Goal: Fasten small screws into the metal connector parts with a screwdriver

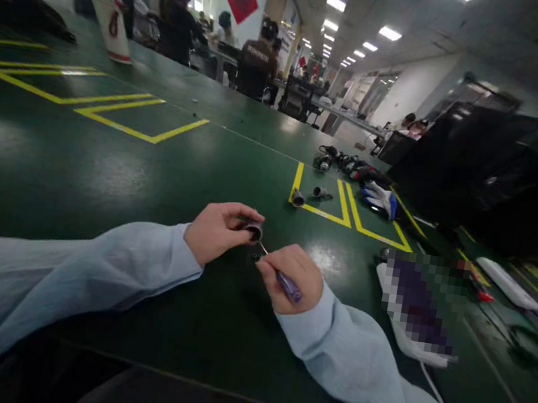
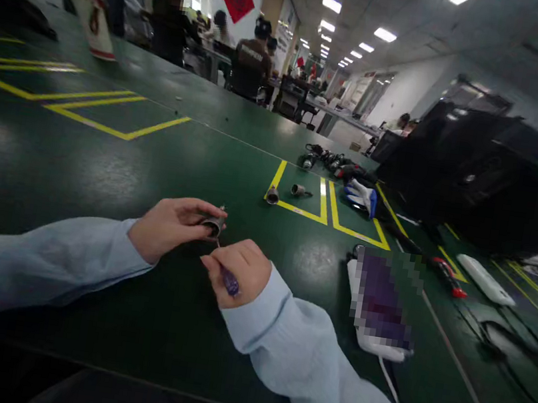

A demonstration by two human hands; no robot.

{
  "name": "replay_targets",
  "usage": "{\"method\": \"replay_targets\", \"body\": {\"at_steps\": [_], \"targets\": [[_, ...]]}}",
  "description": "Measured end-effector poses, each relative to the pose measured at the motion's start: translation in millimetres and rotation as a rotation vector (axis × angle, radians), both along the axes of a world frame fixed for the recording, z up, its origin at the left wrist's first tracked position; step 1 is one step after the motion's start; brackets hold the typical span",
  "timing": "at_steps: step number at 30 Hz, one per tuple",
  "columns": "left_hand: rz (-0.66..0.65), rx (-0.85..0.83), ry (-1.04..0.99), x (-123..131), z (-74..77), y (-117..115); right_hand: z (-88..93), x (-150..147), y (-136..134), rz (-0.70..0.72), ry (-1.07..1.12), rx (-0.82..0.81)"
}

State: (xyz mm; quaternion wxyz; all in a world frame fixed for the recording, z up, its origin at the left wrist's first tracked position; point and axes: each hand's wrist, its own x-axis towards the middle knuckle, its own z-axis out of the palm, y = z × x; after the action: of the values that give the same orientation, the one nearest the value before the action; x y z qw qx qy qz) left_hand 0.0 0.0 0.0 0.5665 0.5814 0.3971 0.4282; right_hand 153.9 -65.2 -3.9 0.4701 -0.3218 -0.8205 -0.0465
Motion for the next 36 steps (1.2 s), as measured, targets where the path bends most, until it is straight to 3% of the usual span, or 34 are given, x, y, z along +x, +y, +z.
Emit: {"method": "replay_targets", "body": {"at_steps": [15,20,23,28,36], "targets": [[-0.014,-0.007,0.006,1.0,3.8,-3.5,5.9,-1.9,-5.0,-0.002,-0.054,-0.034],[-0.023,-0.031,-0.007,0.8,1.6,-0.6,7.9,1.0,-9.9,-0.002,0.028,-0.077],[-0.007,-0.058,-0.015,-0.2,1.3,2.1,6.0,5.6,-9.9,-0.117,0.282,-0.212],[0.036,-0.098,-0.04,-0.4,4.4,1.7,-2.7,9.7,0.8,-0.25,0.607,-0.625],[0.02,-0.12,-0.047,-0.9,6.0,1.8,-10.4,9.6,8.3,-0.266,0.539,-0.666]]}}
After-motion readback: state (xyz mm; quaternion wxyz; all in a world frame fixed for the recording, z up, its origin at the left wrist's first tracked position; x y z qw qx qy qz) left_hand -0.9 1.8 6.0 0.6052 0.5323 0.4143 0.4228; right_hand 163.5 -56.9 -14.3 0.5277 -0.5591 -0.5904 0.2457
